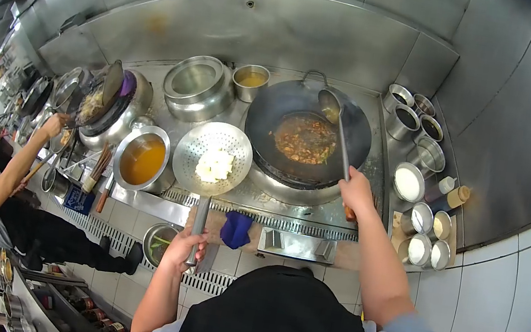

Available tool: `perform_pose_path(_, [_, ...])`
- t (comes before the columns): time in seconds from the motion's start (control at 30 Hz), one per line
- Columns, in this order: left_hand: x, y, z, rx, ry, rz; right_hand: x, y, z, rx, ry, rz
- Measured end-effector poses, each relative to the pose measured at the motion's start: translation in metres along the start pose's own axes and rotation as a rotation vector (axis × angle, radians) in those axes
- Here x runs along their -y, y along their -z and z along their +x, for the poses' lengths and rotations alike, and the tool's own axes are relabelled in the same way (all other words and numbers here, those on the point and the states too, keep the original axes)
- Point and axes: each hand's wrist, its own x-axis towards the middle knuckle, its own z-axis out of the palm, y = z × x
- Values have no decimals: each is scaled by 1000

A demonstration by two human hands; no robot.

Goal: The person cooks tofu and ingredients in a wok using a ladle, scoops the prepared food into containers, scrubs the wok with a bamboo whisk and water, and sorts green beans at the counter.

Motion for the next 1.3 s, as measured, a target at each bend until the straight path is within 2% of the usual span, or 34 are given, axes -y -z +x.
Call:
perform_pose_path(0.03, [-1,0,-1,2,-4,3,40,14,-14,95,-148,170])
perform_pose_path(0.07, [-1,1,-2,14,-9,-5,44,19,-17,91,-144,171])
perform_pose_path(0.13, [3,6,-6,19,-7,-13,45,20,-30,402,-190,376])
perform_pose_path(0.2, [6,12,-6,19,-23,31,50,62,-48,570,-213,447])
perform_pose_path(0.27, [4,10,-11,27,-33,29,17,75,-49,503,8,140])
perform_pose_path(0.3, [6,10,-16,38,-32,35,14,80,-52,518,8,135])
perform_pose_path(0.37, [8,11,-17,29,-26,28,20,96,-58,247,85,-69])
perform_pose_path(0.4, [7,11,-16,28,-29,27,29,104,-61,251,97,-75])
perform_pose_path(0.5, [8,11,-14,-3,-36,45,51,120,-76,325,-102,484])
perform_pose_path(0.53, [10,12,-12,-6,-34,67,49,117,-79,335,-99,477])
perform_pose_path(0.6, [13,14,-8,-28,-26,53,41,105,-81,483,-337,1188])
perform_pose_path(0.63, [13,14,-7,-13,-11,29,22,76,-67,391,-338,977])
perform_pose_path(0.67, [13,14,-5,3,2,1,39,53,-75,243,-254,522])
perform_pose_path(0.73, [13,14,-7,-7,10,-4,42,27,-76,224,-214,466])
perform_pose_path(0.87, [24,16,-5,-40,3,-3,53,28,-80,281,-228,640])
perform_pose_path(0.93, [21,14,-1,-9,-20,-5,73,39,-68,445,-320,835])
perform_pose_path(1.07, [29,17,6,-7,-11,3,129,22,-36,645,-212,1009])
perform_pose_path(1.2, [32,16,1,-1,11,-45,203,-33,31,782,-111,922])
perform_pose_path(1.3, [35,14,-5,-8,1,-14,261,-94,79,688,-56,753])
